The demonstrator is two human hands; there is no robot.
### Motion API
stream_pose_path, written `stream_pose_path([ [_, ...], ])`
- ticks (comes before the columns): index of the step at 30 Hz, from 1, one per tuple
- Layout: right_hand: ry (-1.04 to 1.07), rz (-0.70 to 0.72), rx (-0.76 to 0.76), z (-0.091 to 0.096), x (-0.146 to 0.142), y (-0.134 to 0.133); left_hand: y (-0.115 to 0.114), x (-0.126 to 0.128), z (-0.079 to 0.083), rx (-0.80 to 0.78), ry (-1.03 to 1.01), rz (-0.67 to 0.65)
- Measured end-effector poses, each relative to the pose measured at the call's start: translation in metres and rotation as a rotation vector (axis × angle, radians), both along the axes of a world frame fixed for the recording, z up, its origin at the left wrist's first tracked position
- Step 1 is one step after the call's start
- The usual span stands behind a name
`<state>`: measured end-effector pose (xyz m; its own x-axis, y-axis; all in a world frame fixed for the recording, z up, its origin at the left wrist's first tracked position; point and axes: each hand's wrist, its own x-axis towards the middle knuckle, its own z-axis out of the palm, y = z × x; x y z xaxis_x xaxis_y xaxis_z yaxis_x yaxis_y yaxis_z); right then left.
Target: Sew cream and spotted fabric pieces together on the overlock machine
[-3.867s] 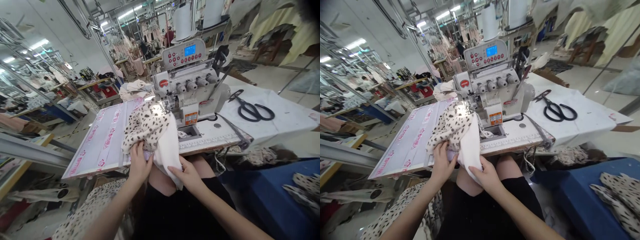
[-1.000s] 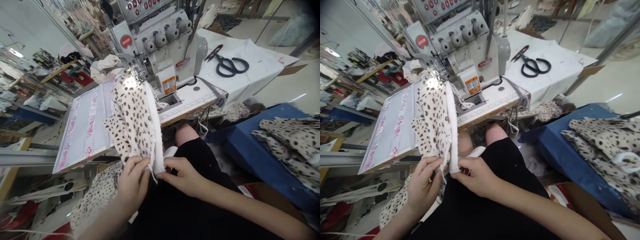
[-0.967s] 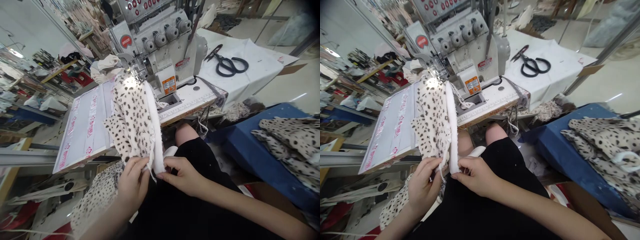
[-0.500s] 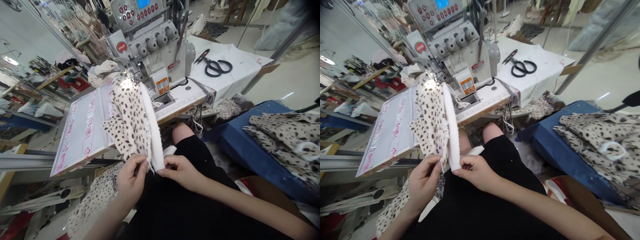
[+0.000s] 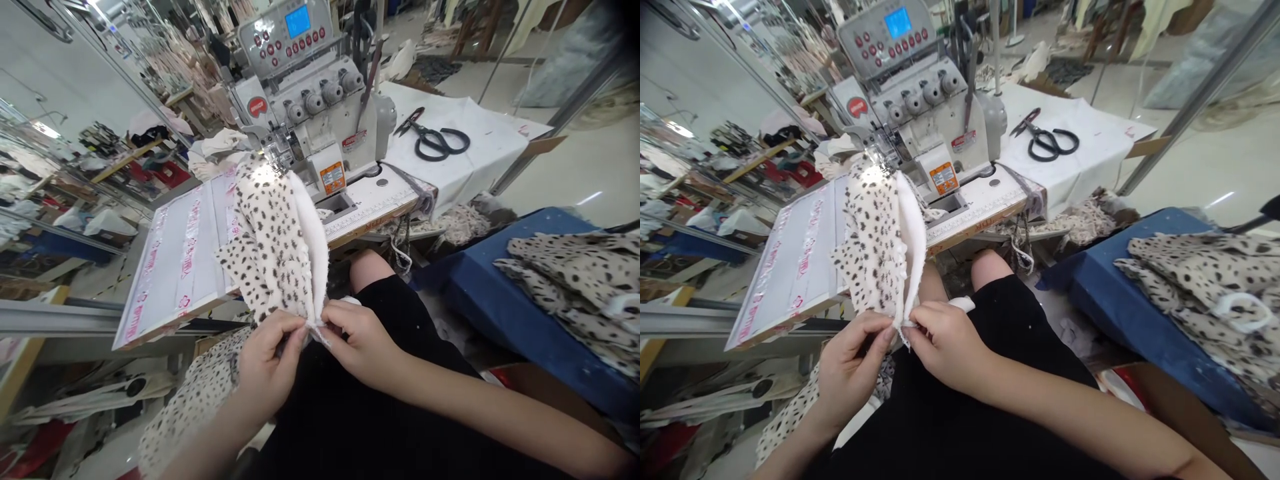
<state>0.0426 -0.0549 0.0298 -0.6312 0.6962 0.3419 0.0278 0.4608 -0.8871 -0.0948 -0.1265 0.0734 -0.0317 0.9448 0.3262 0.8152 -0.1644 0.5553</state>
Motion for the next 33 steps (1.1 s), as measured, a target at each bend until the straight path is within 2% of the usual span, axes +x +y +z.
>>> stream_pose_path([
  [9, -0.095, -0.001, 0.105, 0.0, 0.0, -0.003, -0.001, 0.001, -0.009, 0.069, 0.032, -0.034],
  [13, -0.139, 0.032, 0.052, 0.005, 0.005, -0.005, 0.0, 0.0, -0.012, 0.086, 0.045, -0.07],
  [19, -0.175, 0.146, -0.109, 0.015, 0.016, -0.004, 0.003, -0.001, -0.017, 0.037, 0.064, -0.05],
  [23, -0.181, 0.196, -0.102, 0.017, 0.018, 0.002, 0.006, -0.005, -0.017, 0.041, 0.07, -0.083],
  [25, -0.174, 0.171, 0.013, 0.018, 0.018, 0.008, 0.006, -0.009, -0.016, 0.032, 0.051, -0.102],
  [26, -0.16, 0.115, 0.108, 0.018, 0.019, 0.011, 0.006, -0.01, -0.015, 0.031, 0.041, -0.11],
  [29, -0.092, -0.051, 0.473, 0.021, 0.017, 0.023, 0.006, -0.01, -0.008, 0.056, 0.028, -0.124],
  [31, -0.068, -0.017, 0.683, 0.023, 0.013, 0.032, 0.006, -0.007, 0.001, 0.085, 0.043, -0.138],
  [33, -0.074, 0.107, 0.813, 0.027, 0.01, 0.039, 0.006, -0.008, 0.009, 0.087, 0.054, -0.171],
])
